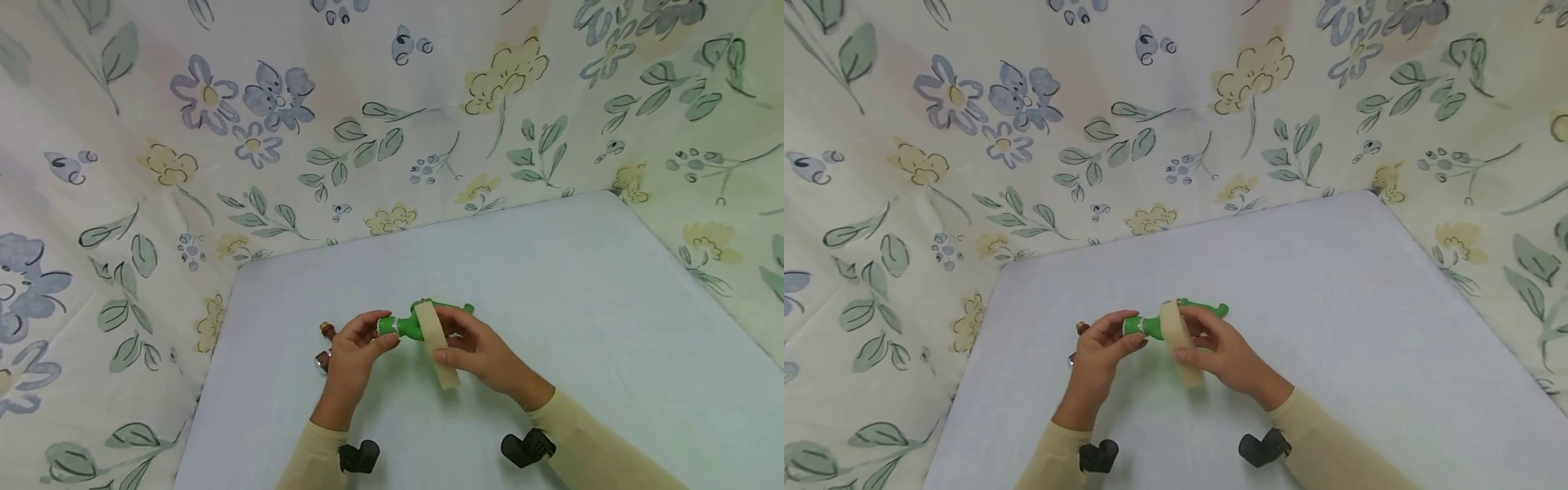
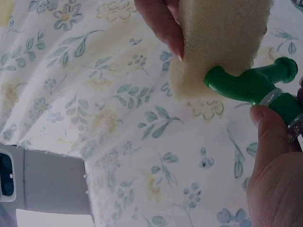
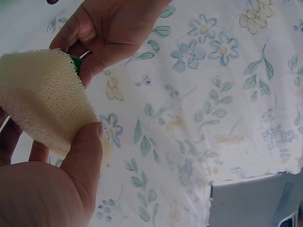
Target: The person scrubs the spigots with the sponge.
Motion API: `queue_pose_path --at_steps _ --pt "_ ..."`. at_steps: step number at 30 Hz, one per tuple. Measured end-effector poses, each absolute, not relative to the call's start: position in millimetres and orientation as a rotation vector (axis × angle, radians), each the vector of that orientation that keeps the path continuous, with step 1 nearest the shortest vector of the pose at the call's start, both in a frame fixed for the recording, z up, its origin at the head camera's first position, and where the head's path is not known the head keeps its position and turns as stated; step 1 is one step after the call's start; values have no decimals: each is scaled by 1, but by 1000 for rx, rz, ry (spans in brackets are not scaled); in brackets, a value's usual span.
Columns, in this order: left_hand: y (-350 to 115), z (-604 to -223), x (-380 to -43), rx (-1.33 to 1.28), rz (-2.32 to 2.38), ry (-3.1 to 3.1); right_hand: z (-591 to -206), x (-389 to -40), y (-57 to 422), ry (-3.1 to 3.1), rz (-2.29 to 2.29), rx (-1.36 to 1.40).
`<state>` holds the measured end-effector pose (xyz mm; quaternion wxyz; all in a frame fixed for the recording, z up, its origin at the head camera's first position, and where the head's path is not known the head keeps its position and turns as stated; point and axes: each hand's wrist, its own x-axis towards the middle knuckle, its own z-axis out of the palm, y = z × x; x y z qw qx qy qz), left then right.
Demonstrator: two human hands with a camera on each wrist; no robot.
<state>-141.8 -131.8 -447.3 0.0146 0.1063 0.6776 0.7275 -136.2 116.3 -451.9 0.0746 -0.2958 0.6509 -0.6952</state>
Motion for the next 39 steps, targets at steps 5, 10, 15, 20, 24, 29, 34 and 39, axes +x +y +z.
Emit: queue_pose_path --at_steps 5,10,15,20,24,29,34,39 --pt "-133 -446 -141 285 2241 2198 -441 -132 114 2001 -2090 -892" --pt "-133 -446 -140 242 2261 2247 -427 -127 113 1985 -2110 -893" --pt "-133 -447 -140 277 2280 2260 -429 -127 113 2005 -2114 -891" --pt "-133 -445 -138 328 2295 2274 -445 -132 114 2037 -2101 -896" --pt "-133 -444 -137 355 2300 2279 -452 -135 114 2037 -2100 -901" --pt "-134 -445 -137 349 2285 2285 -452 -135 115 2027 -2100 -881" --pt "-135 -445 -135 351 2274 2253 -450 -136 114 2006 -2106 -868" --pt "-134 -442 -133 380 2264 2166 -453 -138 115 2000 -2099 -870"
